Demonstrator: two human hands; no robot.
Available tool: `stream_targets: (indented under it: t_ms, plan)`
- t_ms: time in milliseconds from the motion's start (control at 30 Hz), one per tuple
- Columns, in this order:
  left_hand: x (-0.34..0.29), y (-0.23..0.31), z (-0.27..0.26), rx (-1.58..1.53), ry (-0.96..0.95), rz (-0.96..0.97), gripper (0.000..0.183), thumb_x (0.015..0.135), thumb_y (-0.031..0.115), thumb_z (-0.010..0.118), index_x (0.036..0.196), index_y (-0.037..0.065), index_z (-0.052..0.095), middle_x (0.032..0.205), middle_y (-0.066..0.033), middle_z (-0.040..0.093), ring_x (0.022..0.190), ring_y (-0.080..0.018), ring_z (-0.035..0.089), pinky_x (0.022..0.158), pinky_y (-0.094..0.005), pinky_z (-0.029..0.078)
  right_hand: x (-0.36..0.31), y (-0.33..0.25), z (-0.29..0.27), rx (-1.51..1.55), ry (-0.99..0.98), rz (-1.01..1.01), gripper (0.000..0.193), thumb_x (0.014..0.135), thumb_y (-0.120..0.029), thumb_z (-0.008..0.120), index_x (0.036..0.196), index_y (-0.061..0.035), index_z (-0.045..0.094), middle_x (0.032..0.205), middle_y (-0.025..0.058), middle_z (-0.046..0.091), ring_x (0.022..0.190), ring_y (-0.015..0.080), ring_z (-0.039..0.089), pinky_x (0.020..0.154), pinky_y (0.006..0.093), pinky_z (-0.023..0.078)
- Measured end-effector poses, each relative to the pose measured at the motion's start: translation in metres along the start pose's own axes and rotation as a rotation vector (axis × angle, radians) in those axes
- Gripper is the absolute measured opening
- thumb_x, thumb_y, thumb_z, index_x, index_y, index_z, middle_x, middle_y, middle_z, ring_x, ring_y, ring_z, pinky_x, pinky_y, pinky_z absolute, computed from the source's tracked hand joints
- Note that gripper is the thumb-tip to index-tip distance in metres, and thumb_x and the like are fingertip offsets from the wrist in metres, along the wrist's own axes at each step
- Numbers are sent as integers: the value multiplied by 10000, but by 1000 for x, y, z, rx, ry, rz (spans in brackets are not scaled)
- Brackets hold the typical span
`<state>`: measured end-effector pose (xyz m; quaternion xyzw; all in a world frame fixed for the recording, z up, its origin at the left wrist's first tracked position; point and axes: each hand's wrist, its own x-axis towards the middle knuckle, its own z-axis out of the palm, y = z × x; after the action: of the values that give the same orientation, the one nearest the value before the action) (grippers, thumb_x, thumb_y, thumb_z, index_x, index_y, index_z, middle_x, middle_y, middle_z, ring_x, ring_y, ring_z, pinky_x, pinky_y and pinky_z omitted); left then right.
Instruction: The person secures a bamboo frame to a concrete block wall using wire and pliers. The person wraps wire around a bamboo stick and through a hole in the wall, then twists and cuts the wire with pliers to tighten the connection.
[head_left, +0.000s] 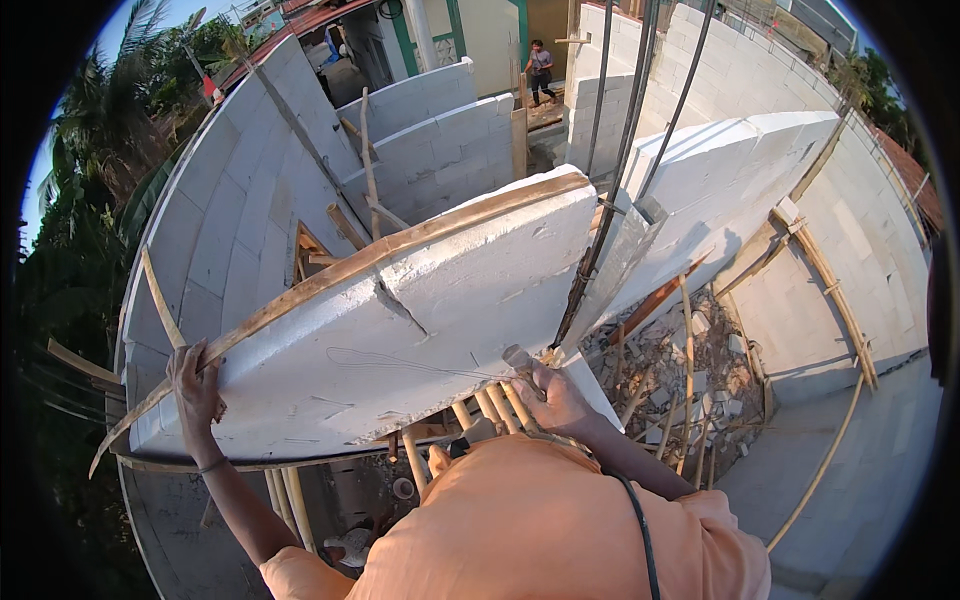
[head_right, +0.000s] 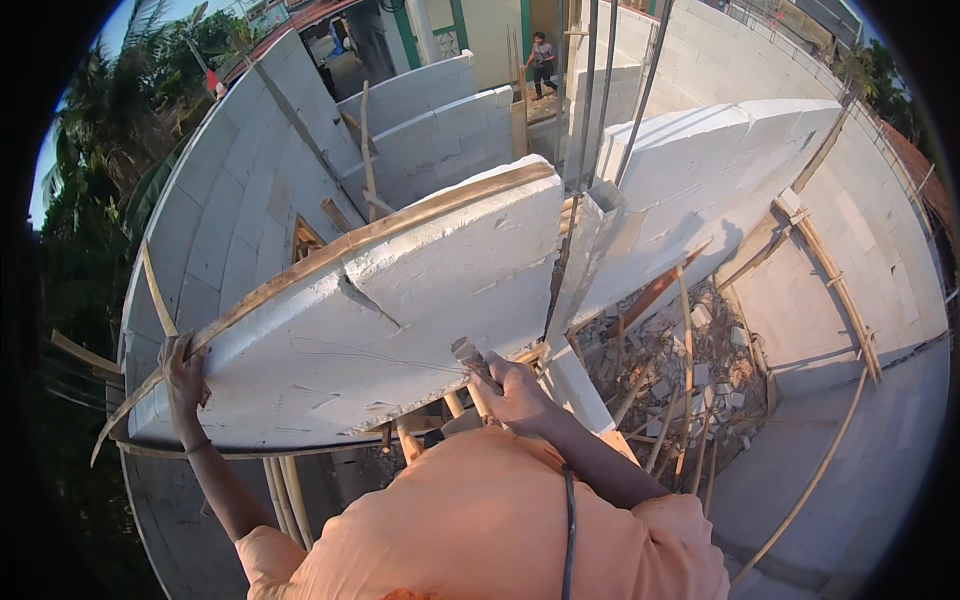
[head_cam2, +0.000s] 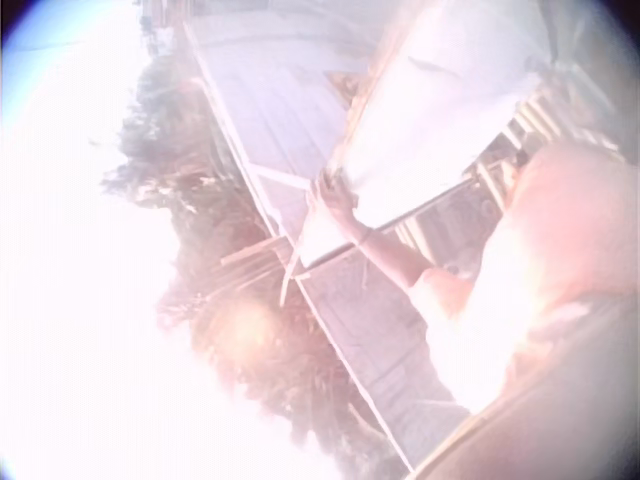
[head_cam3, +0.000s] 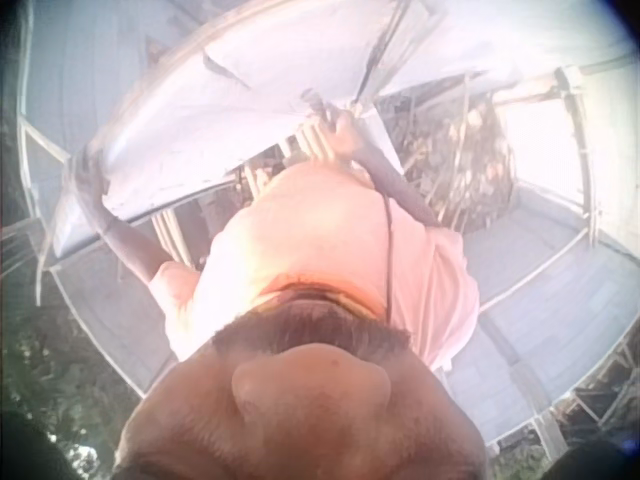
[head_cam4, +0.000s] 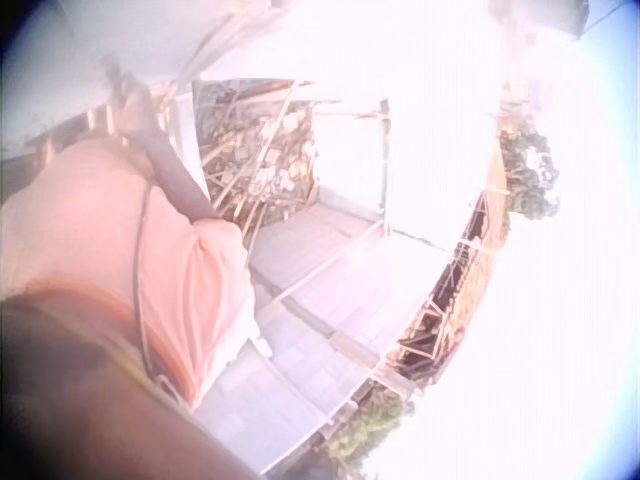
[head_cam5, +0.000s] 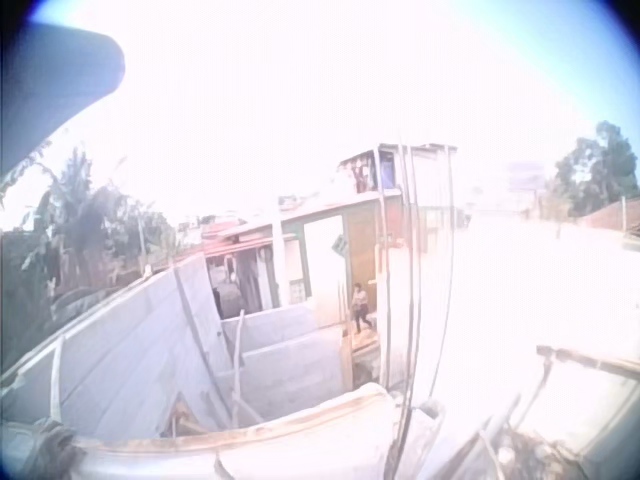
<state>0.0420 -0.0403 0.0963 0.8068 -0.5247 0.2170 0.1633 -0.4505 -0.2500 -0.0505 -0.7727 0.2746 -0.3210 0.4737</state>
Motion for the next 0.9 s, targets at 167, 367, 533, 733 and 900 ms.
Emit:
stream_targets:
  t_ms: [167,367,533,733,900]
  plan:
    - [8,12,-3,-114,-73,-95,386,758,145,723,1121,37,645,1007,-121,569,1007,-330,540,934,-438,423,-5,6,-5,-52,40,194,196,958,-151,584,1048,23,581,750,125,607,662,206,563,635,340,462]
    - [4,3,-16,-161,-46,-53,539,713,256,789,1193,63,638,1054,-95,610,1089,-299,537,1009,-419,381,11,1,0,356,185,167,189,997,-149,510,1073,8,582,695,2,504,628,87,463,603,260,412]
    - [-11,36,-38,-159,205,17,616,762,282,783,1315,106,575,1317,-105,556,1290,-304,445,1113,-465,346,34,-20,17,418,123,20,262,993,-204,516,1069,46,527,696,18,489,636,101,466,616,276,426]
    - [-47,226,15,-1098,43,-29,595,991,467,493,1368,7,493,1360,-195,537,1203,-321,550,1047,-490,419,54,-44,57,333,-77,63,206,981,-185,539,1010,18,552,725,29,530,662,101,486,618,267,414]
    - [-50,272,53,-1797,330,-359,430,1062,349,386,1215,-12,564,798,-24,522,729,-125,554,727,-301,528,61,-34,85,153,-335,76,204,1006,-138,506,1111,14,590,845,76,646,664,120,550,620,304,470]
